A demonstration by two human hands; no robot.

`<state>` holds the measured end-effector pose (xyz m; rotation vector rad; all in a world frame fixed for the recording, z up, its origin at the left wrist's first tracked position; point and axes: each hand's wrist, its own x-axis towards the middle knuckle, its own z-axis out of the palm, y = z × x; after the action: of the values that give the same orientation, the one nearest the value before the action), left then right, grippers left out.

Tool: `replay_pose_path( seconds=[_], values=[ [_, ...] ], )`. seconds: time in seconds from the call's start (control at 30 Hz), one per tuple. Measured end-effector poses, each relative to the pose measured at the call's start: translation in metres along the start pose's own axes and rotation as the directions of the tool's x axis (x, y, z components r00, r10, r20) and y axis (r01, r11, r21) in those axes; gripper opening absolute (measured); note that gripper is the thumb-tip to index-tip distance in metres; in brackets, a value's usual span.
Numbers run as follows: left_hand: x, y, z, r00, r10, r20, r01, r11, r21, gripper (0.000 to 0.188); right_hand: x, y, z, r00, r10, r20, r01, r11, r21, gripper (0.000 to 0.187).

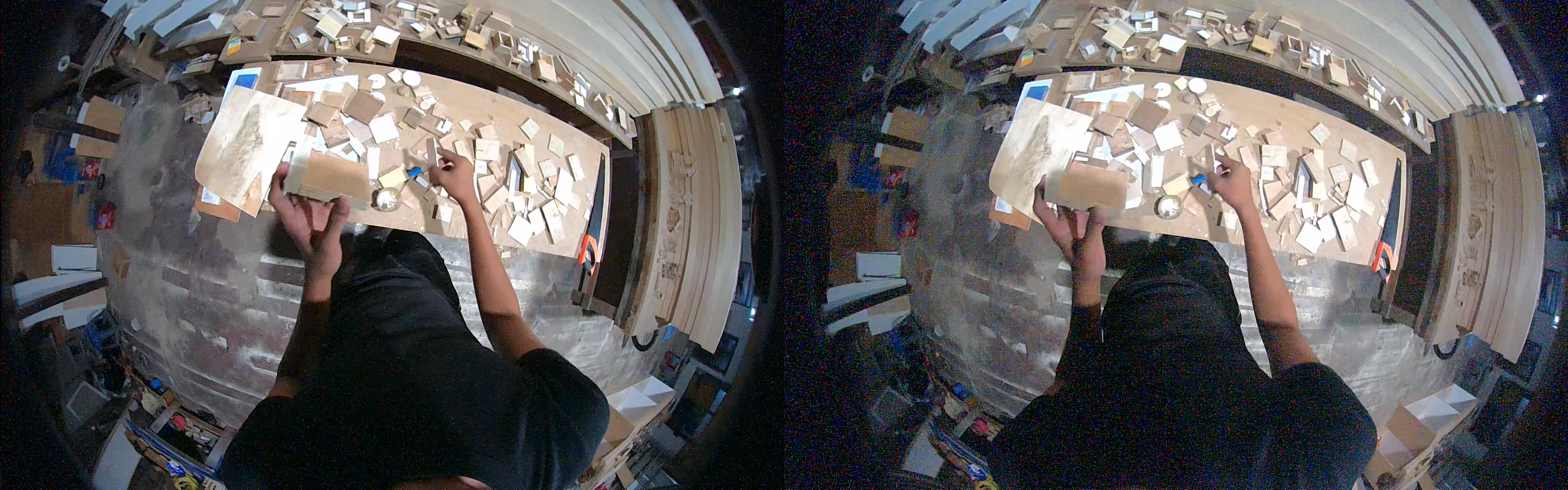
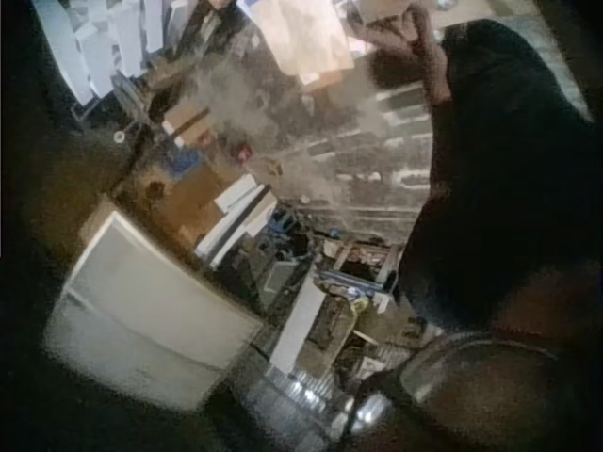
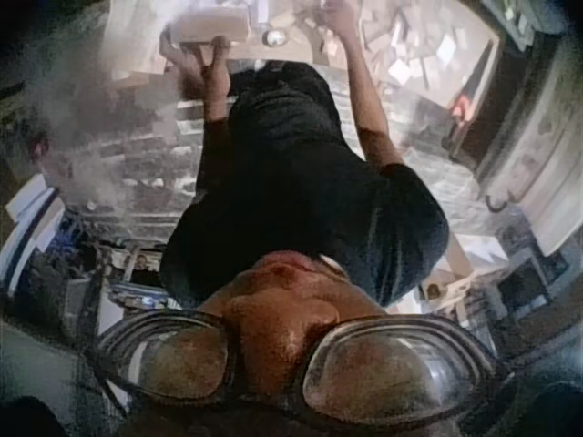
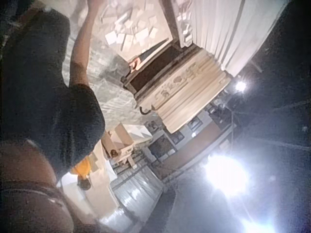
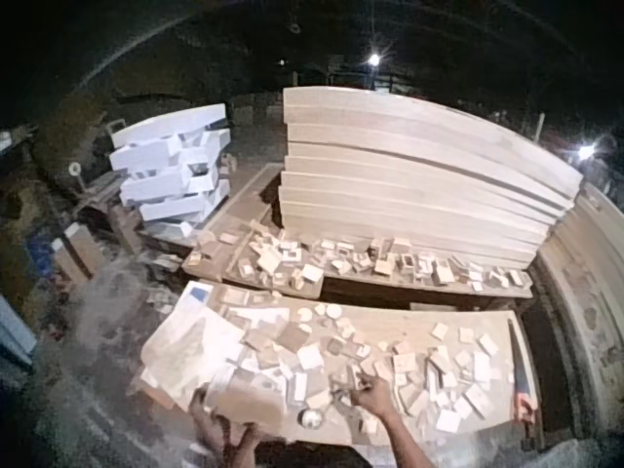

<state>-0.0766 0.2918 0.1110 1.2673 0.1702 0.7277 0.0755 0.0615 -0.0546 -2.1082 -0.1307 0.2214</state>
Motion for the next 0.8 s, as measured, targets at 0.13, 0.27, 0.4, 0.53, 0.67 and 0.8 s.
replay_pose_path(
  seconds=[0.13, 0.27, 0.4, 0.53, 0.67, 0.8],
  values=[
    [0.001, 0.0, 0.02, 0.995, 0.033, 0.099, -0.038, 0.998, 0.051, 0.093, -0.073, -0.098, -0.042, 0.962, -0.066, 0.265, -0.01, 0.961, 0.276, 0.059],
    [-0.012, -0.004, 0.047, 0.965, 0.076, 0.249, -0.048, 0.992, -0.115, 0.085, -0.123, -0.166, -0.057, 0.981, -0.074, 0.179, -0.046, 0.806, 0.59, 0.062],
    [-0.022, -0.007, 0.063, 0.94, 0.111, 0.322, -0.062, 0.985, -0.158, 0.084, -0.141, -0.174, -0.072, 0.985, -0.058, 0.161, -0.068, 0.732, 0.678, 0.075],
    [-0.034, -0.008, 0.08, 0.942, 0.091, 0.322, -0.03, 0.981, -0.189, 0.084, -0.153, -0.177, -0.095, 0.969, -0.128, 0.21, -0.105, 0.56, 0.822, 0.088],
    [-0.038, -0.002, 0.103, 0.939, 0.069, 0.337, -0.002, 0.981, -0.195, 0.085, -0.158, -0.163, -0.118, 0.957, -0.204, 0.206, -0.063, 0.548, 0.834, 0.107],
    [-0.05, 0.001, 0.136, 0.936, 0.072, 0.344, 0.015, 0.97, -0.243, 0.087, -0.165, -0.156, -0.146, 0.975, -0.155, 0.157, -0.027, 0.624, 0.781, 0.109]
  ],
)
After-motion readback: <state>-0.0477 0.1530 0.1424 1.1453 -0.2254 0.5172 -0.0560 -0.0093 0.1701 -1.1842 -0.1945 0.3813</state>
